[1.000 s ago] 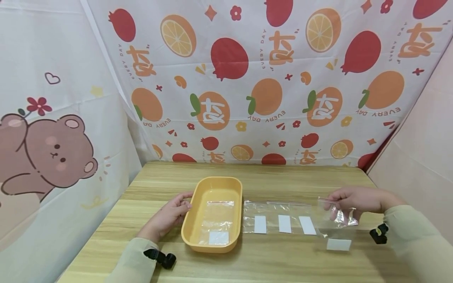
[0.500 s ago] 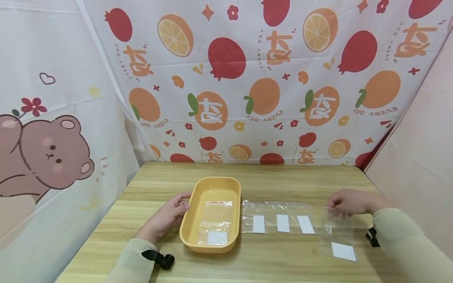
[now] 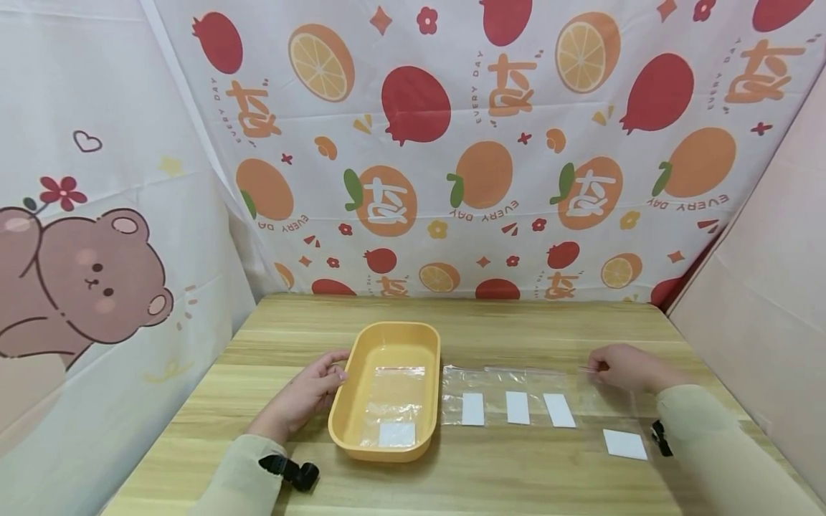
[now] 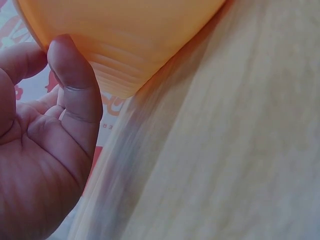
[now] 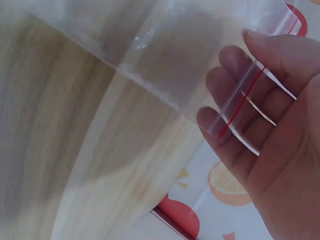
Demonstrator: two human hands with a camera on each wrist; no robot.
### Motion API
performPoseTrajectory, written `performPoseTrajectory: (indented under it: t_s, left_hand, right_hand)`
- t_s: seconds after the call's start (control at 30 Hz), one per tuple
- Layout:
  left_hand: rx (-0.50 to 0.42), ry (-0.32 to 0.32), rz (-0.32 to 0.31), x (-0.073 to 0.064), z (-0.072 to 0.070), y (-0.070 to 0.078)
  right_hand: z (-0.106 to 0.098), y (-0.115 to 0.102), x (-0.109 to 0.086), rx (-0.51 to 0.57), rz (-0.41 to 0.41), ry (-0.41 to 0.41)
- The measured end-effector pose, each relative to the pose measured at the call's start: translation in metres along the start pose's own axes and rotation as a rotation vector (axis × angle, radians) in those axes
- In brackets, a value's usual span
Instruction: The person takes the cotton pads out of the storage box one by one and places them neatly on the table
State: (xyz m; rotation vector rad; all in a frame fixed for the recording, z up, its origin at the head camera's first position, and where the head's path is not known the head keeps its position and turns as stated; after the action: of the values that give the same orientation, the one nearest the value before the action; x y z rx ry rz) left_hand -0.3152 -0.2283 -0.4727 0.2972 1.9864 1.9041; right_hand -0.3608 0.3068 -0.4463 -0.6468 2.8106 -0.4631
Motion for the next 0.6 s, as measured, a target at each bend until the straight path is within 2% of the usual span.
performPoseTrajectory:
  t_s: [0.2,0.43,0.6]
  left_hand:
    - [-0.001,0.005,-0.007,-0.001,0.000,0.000]
    - [0.013,0.014,-0.014,-0.001,0.001,0.002]
    - [0.006,0.013,-0.014,-0.001,0.001,0.002]
  right_hand:
    - [0.005,-0.002,0.009,-0.107,-0.020,0.024]
    - [0.006,-0.012,0.013,-0.226,-0.081,0.064]
    - [0.007,-0.015,0.015,-0.265,-0.076,0.087]
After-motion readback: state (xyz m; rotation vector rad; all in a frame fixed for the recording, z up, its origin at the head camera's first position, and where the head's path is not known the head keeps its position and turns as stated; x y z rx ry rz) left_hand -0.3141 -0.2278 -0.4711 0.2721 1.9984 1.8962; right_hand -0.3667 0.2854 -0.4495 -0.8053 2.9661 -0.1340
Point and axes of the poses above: each hand's wrist, its own x-axis towards the middle knuckle, its own z-axis out of the palm, y = z × x, the point moved 8 cm from there along x, towards the middle knuckle, and after that the axes turned 2 degrees about -z, right-handed, at the moved point
